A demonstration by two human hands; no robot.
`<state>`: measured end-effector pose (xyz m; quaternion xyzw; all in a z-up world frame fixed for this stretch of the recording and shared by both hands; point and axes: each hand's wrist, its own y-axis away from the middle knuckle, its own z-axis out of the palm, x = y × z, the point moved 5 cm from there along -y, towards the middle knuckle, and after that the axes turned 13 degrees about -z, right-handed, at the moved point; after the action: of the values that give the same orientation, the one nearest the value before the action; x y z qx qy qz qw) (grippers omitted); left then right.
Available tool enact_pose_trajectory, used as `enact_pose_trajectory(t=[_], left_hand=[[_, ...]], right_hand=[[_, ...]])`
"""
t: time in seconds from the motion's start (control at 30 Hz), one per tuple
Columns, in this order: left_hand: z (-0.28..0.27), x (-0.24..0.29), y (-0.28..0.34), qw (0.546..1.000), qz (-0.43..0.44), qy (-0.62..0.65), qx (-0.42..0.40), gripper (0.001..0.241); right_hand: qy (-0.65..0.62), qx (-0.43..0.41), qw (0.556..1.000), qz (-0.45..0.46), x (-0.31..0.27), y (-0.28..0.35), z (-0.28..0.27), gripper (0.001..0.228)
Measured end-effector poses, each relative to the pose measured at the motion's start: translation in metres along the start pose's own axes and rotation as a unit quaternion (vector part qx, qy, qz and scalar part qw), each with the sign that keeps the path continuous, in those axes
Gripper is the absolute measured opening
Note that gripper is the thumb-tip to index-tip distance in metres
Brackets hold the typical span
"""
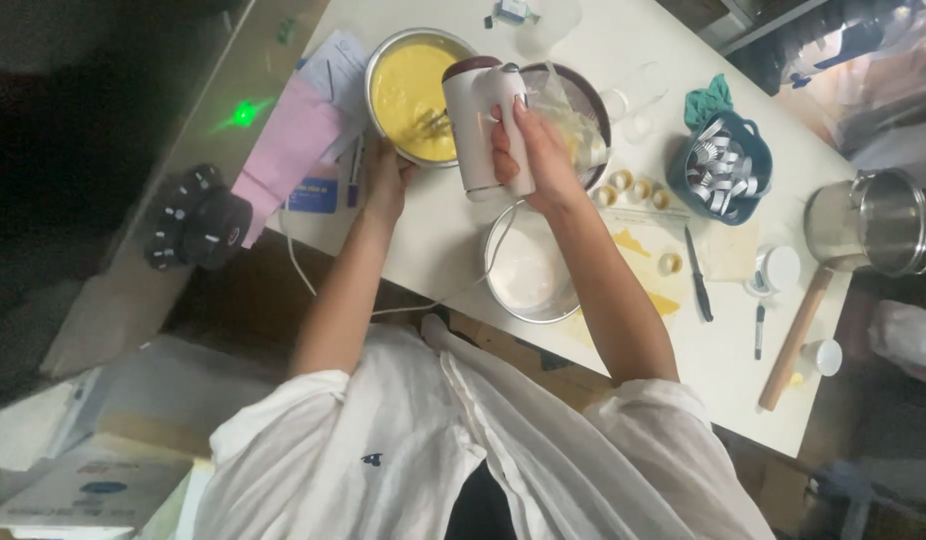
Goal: The person is seen cutting strips of dough, wrapping them around metal ring molds, and using a hand mixer to prepare a filling or batter in a bakery kitchen.
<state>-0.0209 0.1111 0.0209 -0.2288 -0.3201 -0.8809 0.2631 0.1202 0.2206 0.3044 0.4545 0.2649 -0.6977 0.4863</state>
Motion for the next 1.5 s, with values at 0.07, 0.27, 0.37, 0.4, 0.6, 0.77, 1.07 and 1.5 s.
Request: enact_pose_trajectory(t=[0.07, 0.27, 0.37, 0.4, 0.6, 0.77, 1.07, 1.5], left_hand=[[-0.002, 0.006, -0.019, 0.999, -0.009, -0.013, 0.051, 0.031], [0.003, 0.034, -0.042, 0.998, 0.025, -0.053, -0.022, 0.032], [-0.017, 0.043, -0.045, 0.960, -0.110, -0.225, 0.123, 0.037], [-0.019, 0.044, -0.041, 0.960, -0.110, -0.224, 0.125, 0.037], [0.130, 0.165, 0.136, 0.881, 0.132, -0.452, 0.056, 0.066], [0.172, 0.180, 0.195, 0.703, 0.123, -0.693, 0.102, 0.107], [0.109, 0.131, 0.157, 0.656, 0.183, -0.699, 0.217, 0.100], [0.083, 0.112, 0.169, 0.583, 0.317, -0.731, 0.159, 0.093]], right_hand=[[0.017, 0.013, 1.000, -0.012, -0.005, -0.006, 0.000, 0.037], [0.044, 0.020, 0.997, -0.062, -0.002, -0.014, -0.005, 0.032], [0.071, -0.007, 0.992, -0.106, 0.037, -0.010, -0.027, 0.024], [0.070, -0.008, 0.992, -0.105, 0.049, -0.006, -0.021, 0.024], [0.190, -0.019, 0.963, -0.190, 0.124, 0.021, 0.015, 0.033], [0.262, -0.026, 0.950, -0.170, 0.203, 0.034, 0.024, 0.051], [0.309, -0.034, 0.924, -0.223, 0.258, 0.041, 0.044, 0.042], [0.453, -0.036, 0.865, -0.213, 0.187, 0.097, 0.051, 0.060]])
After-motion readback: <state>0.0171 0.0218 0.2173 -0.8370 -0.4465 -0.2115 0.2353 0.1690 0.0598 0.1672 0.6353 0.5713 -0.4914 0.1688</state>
